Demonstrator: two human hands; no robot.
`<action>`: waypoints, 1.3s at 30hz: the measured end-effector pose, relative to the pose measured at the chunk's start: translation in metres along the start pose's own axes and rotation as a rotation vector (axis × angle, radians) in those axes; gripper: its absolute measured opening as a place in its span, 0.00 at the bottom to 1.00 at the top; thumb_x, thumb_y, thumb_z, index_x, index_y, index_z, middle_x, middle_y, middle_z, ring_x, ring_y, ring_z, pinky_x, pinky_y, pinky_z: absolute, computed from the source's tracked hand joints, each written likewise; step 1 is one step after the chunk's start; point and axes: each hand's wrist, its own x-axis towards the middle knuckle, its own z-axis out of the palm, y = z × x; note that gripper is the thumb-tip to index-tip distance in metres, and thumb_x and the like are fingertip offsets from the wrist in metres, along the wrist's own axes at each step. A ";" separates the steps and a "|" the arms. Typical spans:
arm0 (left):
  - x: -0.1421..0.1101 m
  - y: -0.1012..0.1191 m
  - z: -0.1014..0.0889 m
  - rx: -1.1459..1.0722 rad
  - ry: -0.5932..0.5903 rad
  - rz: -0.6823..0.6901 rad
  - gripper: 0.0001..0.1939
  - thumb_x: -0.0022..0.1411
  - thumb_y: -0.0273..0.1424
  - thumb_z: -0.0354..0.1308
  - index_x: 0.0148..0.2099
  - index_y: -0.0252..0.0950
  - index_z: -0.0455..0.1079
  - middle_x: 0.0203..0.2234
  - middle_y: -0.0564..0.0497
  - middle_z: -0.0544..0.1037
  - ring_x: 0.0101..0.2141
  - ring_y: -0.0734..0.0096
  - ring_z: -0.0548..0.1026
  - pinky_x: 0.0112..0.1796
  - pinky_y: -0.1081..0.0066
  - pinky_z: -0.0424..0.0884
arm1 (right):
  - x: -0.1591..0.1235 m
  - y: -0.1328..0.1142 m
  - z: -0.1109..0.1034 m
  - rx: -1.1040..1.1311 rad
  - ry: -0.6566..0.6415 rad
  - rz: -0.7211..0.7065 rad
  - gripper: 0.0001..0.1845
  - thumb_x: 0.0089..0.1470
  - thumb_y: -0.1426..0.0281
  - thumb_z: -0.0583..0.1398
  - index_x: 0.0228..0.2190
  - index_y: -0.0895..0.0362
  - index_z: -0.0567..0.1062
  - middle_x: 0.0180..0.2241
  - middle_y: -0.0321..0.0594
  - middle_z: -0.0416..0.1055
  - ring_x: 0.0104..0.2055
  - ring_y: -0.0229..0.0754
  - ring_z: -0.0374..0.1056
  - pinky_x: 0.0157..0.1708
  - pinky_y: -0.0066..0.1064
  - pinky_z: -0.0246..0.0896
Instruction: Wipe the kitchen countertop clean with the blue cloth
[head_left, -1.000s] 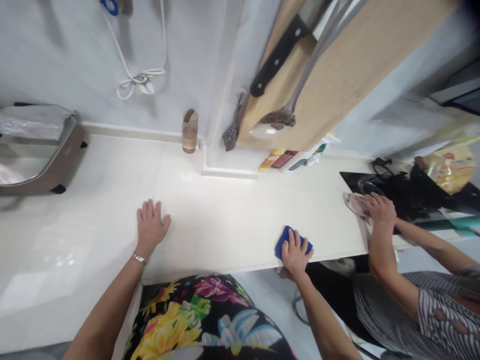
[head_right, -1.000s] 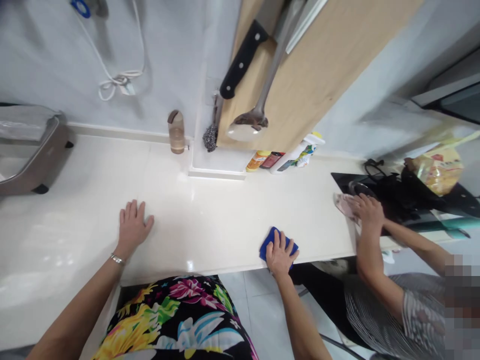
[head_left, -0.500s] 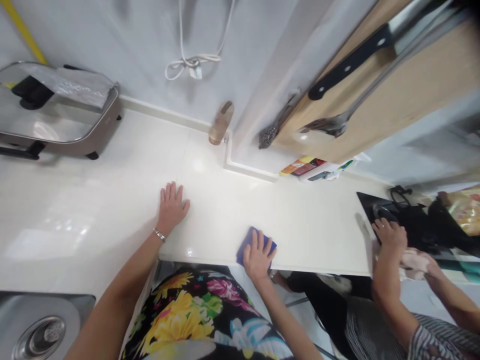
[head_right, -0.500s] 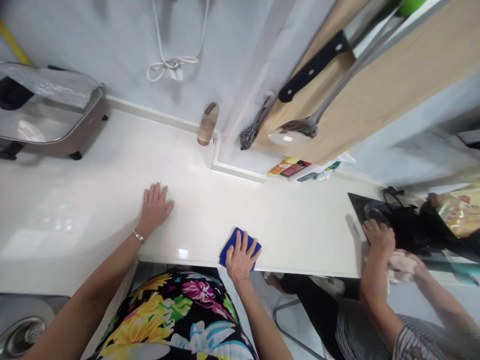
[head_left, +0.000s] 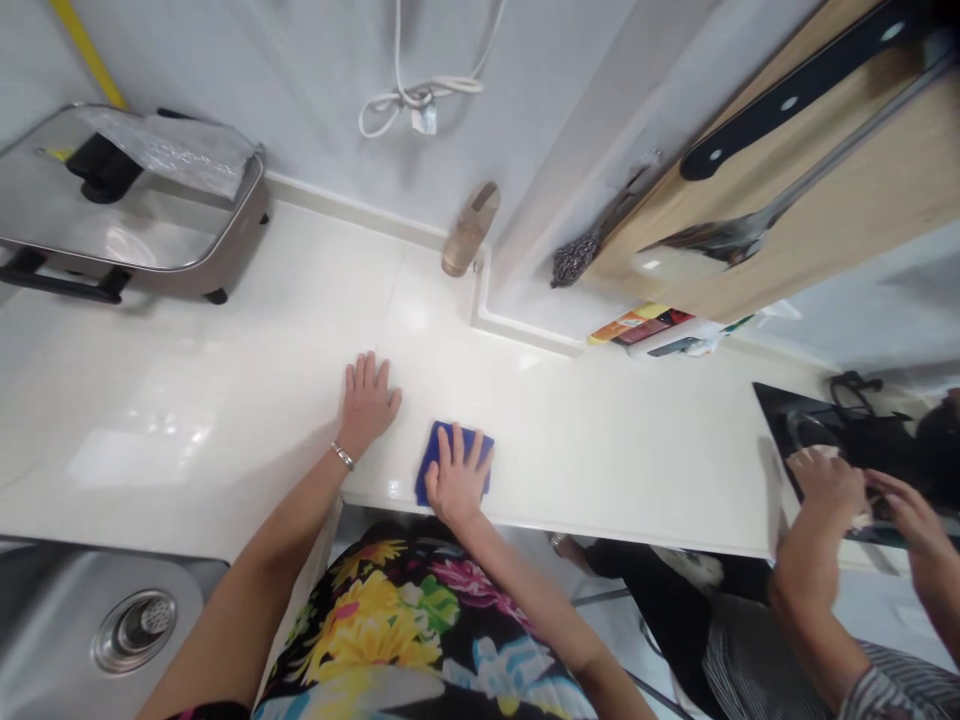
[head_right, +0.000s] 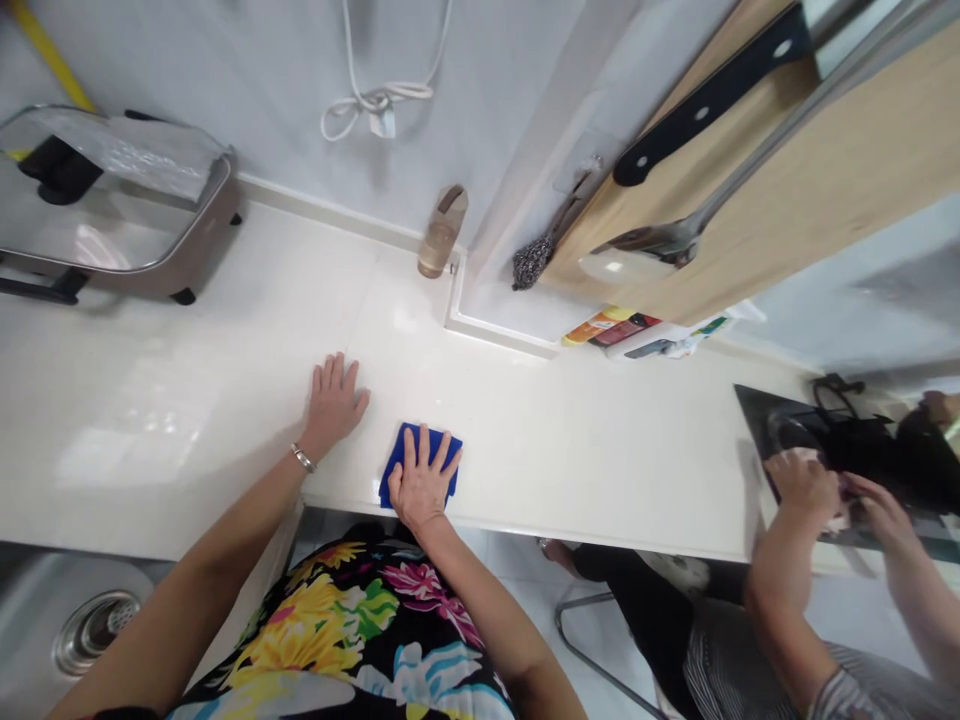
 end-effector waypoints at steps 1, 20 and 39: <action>0.001 -0.002 0.000 -0.003 -0.002 0.000 0.32 0.69 0.39 0.47 0.69 0.25 0.57 0.72 0.31 0.48 0.72 0.45 0.42 0.67 0.39 0.41 | 0.002 -0.003 -0.001 0.015 0.003 -0.009 0.37 0.62 0.60 0.50 0.69 0.52 0.48 0.73 0.41 0.41 0.73 0.73 0.31 0.66 0.73 0.34; -0.105 -0.147 -0.119 0.206 0.211 -0.723 0.35 0.69 0.43 0.44 0.71 0.28 0.54 0.72 0.32 0.44 0.72 0.39 0.36 0.66 0.35 0.37 | 0.022 0.077 -0.003 0.129 0.039 -0.942 0.36 0.64 0.66 0.51 0.69 0.58 0.47 0.72 0.45 0.46 0.74 0.52 0.37 0.72 0.56 0.35; -0.110 -0.135 -0.111 0.128 0.287 -0.803 0.33 0.68 0.39 0.47 0.71 0.31 0.56 0.73 0.39 0.46 0.72 0.45 0.36 0.68 0.40 0.34 | 0.021 -0.061 -0.005 0.148 -0.053 -0.908 0.37 0.62 0.62 0.52 0.68 0.64 0.52 0.71 0.57 0.45 0.74 0.62 0.32 0.69 0.63 0.33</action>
